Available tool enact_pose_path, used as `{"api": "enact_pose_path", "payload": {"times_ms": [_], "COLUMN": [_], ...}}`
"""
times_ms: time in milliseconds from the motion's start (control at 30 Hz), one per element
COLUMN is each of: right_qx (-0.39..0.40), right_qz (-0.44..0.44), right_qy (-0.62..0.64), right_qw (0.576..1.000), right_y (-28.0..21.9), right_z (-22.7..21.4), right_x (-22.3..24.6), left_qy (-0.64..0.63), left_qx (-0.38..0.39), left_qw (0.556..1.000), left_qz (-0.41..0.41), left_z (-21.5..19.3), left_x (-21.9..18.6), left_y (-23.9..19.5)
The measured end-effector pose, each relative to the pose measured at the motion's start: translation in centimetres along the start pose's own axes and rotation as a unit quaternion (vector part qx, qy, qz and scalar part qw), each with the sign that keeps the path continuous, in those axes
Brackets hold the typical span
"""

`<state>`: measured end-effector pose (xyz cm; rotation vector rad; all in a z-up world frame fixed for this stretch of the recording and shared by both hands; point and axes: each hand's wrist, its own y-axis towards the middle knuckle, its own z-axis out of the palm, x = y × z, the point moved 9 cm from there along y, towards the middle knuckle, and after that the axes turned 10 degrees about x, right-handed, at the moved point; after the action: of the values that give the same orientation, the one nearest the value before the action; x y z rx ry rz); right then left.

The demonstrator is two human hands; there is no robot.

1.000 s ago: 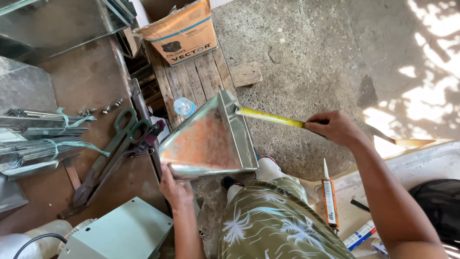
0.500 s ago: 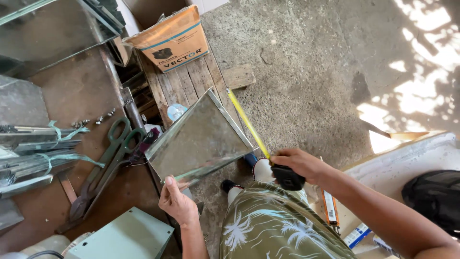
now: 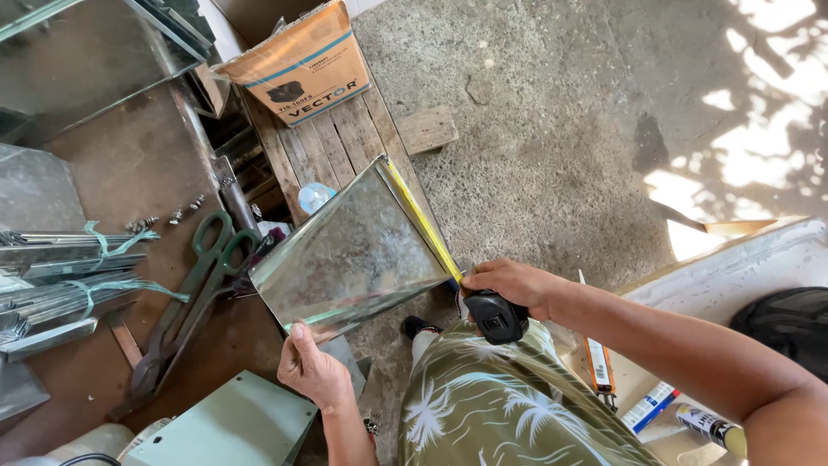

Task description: Assembling a small industrial blower by attaching a metal funnel and a flexible duct.

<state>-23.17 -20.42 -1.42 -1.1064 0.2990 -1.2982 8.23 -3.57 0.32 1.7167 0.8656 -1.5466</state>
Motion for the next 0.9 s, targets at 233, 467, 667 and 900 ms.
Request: {"api": "enact_pose_path", "payload": {"times_ms": [233,467,667,900], "right_qx": [-0.018,-0.01,-0.045,-0.179], "right_qz": [-0.009,-0.015,-0.065,-0.197], "right_qy": [-0.029,-0.011,0.043,0.053], "right_qw": [0.999,1.0,0.996,0.962], "right_y": [0.2,0.3,-2.8,-3.6], "right_z": [-0.2,0.0,-1.6,-14.2], "right_x": [-0.1,-0.2,3.5,5.0], "left_qy": [-0.004,-0.007,0.087,0.282], "left_qx": [-0.011,0.002,0.012,0.17], "left_qw": [1.0,1.0,0.993,0.938], "left_qz": [0.003,-0.004,-0.083,-0.106], "left_z": [-0.3,0.6,-0.1,8.7], "left_x": [0.3,-0.9,2.9,4.8], "left_y": [0.2,0.5,-0.5,-1.3]}}
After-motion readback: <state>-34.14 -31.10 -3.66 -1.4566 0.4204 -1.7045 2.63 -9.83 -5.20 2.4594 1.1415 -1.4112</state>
